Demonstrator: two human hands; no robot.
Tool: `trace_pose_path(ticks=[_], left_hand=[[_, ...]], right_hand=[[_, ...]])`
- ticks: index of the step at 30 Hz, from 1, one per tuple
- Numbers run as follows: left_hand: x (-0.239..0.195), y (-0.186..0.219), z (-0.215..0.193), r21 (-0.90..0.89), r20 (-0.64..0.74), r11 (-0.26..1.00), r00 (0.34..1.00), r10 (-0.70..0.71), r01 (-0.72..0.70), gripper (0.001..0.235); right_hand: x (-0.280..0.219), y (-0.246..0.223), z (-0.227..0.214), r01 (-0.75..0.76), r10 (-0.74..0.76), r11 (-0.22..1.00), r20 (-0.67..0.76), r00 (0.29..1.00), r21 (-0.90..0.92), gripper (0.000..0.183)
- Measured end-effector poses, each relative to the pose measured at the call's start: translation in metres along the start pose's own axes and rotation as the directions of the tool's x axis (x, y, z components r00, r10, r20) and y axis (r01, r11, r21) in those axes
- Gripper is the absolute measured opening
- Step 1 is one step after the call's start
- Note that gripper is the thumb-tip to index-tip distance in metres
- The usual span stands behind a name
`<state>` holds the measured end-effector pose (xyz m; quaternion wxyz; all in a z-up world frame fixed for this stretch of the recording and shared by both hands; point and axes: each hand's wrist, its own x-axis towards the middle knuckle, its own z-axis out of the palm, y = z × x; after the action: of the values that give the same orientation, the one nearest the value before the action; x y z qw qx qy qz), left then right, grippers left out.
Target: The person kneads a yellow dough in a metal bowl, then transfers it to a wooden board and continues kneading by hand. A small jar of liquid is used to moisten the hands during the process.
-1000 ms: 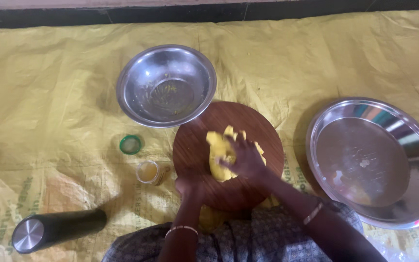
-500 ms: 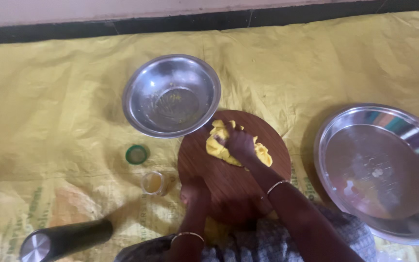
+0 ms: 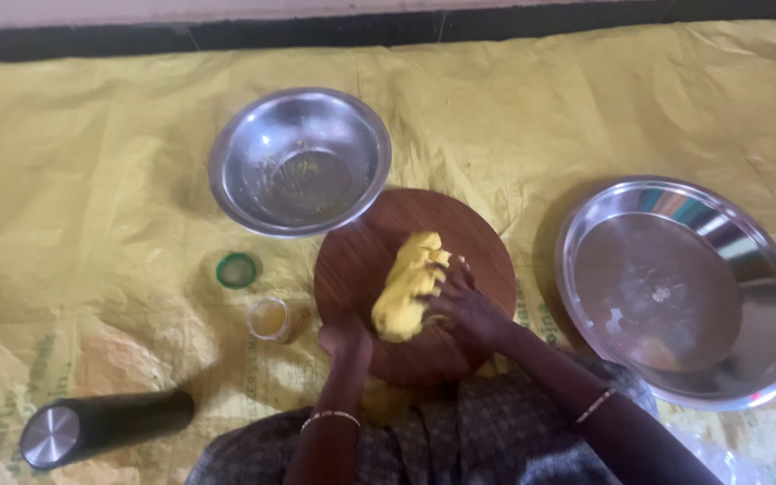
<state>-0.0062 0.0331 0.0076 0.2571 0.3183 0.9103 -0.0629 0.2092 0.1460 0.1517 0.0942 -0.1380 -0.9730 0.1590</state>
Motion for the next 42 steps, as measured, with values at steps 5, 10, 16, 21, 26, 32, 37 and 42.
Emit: trace_pose_path(ticks=[5, 10, 16, 21, 26, 32, 37, 42], left_hand=[[-0.008, 0.004, -0.013, 0.04, 0.093, 0.999, 0.996, -0.006, 0.003, 0.022], [-0.019, 0.004, -0.03, 0.084, 0.122, 0.996, 0.992, 0.02, -0.03, 0.022], [-0.026, 0.002, -0.043, 0.118, 0.159, 0.989, 0.985, 0.069, -0.088, 0.022], [-0.05, -0.011, -0.062, 0.05, 0.044, 0.982, 0.982, 0.181, -0.183, 0.021], [-0.087, 0.03, -0.088, -0.235, 0.063, 0.927, 0.947, 0.315, -0.293, 0.07], [-0.098, 0.081, -0.077, -0.379, 0.099, 0.865, 0.915, 0.392, -0.329, 0.133], [-0.078, 0.078, -0.06, -0.36, 0.138, 0.858, 0.889, 0.437, -0.366, 0.131], [-0.073, 0.081, -0.051, -0.284, 0.159, 0.891, 0.899, 0.408, -0.354, 0.131]], right_hand=[[-0.028, 0.035, -0.001, -0.074, 0.044, 0.906, 0.083, 0.996, 0.417, 0.038], [-0.059, 0.081, 0.007, -0.425, 0.59, 0.508, 0.056, 0.805, 0.749, 0.02], [-0.084, 0.094, 0.076, -0.543, 0.552, 0.825, 0.019, 0.833, -0.158, 0.054], [-0.063, 0.095, 0.053, -0.434, 0.571, 0.759, -0.177, 0.801, 0.486, 0.012], [-0.005, 0.062, 0.022, -0.336, 0.476, 0.807, -0.199, 0.857, 0.486, 0.02], [0.029, 0.055, 0.051, -0.601, 0.64, 0.768, -0.207, 0.74, 0.222, 0.024], [0.037, 0.059, 0.036, -0.326, 0.405, 0.91, -0.38, 0.832, 0.256, 0.039], [0.079, 0.034, 0.046, -0.387, 0.358, 0.915, -0.213, 0.909, -0.112, 0.058]])
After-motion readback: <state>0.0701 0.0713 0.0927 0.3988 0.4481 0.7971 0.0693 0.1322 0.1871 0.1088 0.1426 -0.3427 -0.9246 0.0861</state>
